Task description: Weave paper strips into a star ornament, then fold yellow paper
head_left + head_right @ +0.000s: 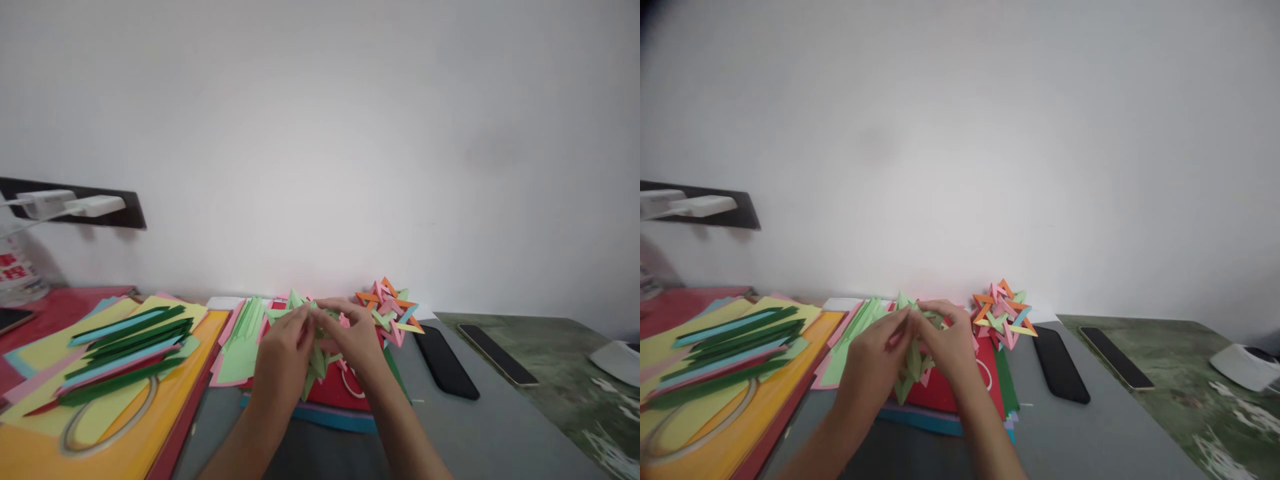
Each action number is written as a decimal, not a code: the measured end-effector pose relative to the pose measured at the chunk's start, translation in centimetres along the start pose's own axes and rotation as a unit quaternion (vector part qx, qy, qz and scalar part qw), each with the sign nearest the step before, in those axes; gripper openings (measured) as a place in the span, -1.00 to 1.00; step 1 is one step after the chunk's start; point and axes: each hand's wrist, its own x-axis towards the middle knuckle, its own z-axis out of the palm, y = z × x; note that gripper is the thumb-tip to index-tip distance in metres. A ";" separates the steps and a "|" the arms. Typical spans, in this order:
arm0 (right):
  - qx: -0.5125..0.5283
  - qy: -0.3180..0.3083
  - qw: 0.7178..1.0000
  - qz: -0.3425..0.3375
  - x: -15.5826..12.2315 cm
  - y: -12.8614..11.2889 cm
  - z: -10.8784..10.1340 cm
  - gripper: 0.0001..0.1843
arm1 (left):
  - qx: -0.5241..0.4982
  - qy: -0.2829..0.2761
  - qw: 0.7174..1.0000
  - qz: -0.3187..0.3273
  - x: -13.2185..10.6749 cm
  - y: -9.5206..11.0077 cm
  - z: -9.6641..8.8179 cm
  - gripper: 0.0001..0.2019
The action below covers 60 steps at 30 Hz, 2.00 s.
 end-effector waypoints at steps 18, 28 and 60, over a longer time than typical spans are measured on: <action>-0.021 -0.042 0.998 -0.052 0.4 0.2 -1.0 -0.89 | -0.225 -0.057 0.960 -0.157 1.6 0.3 -1.9 -0.86; -0.055 -0.076 0.990 -0.110 0.3 -0.4 -0.9 -0.87 | -0.294 -0.229 0.892 -0.256 2.7 -0.8 -3.7 -0.78; -0.129 -0.054 0.984 -0.110 0.0 0.4 -1.0 -0.86 | -0.439 -0.280 0.779 -0.348 2.0 -0.9 -2.5 -0.65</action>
